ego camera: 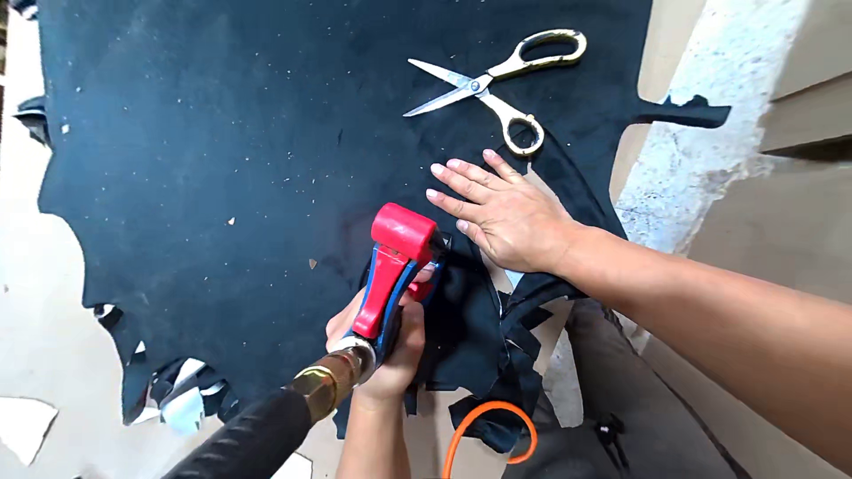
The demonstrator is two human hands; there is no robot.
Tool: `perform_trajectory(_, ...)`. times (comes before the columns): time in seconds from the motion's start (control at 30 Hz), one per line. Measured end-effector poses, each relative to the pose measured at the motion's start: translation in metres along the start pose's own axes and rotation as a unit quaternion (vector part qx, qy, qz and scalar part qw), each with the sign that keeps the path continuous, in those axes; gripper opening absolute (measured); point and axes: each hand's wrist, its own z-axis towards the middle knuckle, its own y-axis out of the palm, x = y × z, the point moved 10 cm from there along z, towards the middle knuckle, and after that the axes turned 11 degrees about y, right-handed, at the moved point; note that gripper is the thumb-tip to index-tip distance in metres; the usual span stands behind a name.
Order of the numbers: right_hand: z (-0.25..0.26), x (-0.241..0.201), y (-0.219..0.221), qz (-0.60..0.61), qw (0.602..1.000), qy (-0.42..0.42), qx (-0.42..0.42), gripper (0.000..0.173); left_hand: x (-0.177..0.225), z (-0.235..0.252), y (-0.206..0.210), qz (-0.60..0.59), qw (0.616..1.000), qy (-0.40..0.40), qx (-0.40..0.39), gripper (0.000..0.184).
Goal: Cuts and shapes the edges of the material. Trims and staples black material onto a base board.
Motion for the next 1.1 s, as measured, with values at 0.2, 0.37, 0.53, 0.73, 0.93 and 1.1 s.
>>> perform_trajectory(0.2, 0.0, -0.002, 0.0, 0.004, 1.0, -0.006, 0.018, 0.054, -0.004, 0.019, 0.001, -0.002, 0.996, 0.032, -0.078, 0.013)
perform_trajectory(0.37, 0.0, -0.001, -0.003, -0.003, 1.0, 0.004, 0.01, 0.053, -0.003, 0.029, 0.001, -0.011, 0.992, 0.038, -0.12, 0.016)
perform_trajectory(0.53, -0.001, -0.006, 0.0, 0.01, 0.999, -0.011, 0.032, 0.053, -0.004, 0.042, -0.011, 0.022, 0.984, 0.075, -0.158, 0.017)
perform_trajectory(0.73, -0.036, -0.004, 0.0, 0.047, 0.972, 0.202, 0.108, 0.059, -0.005, 0.032, -0.03, 0.165, 0.984, -0.041, -0.06, 0.034)
perform_trajectory(0.93, -0.066, -0.037, 0.029, -0.013, 0.942, 0.328, 0.067, 0.06, -0.012, 0.035, -0.017, 0.012, 0.998, -0.001, -0.054, 0.017)
perform_trajectory(1.1, -0.062, -0.039, 0.03, -0.021, 0.934, 0.339, 0.111, 0.058, -0.015, 0.05, -0.01, 0.001, 0.991, 0.028, -0.127, 0.02)
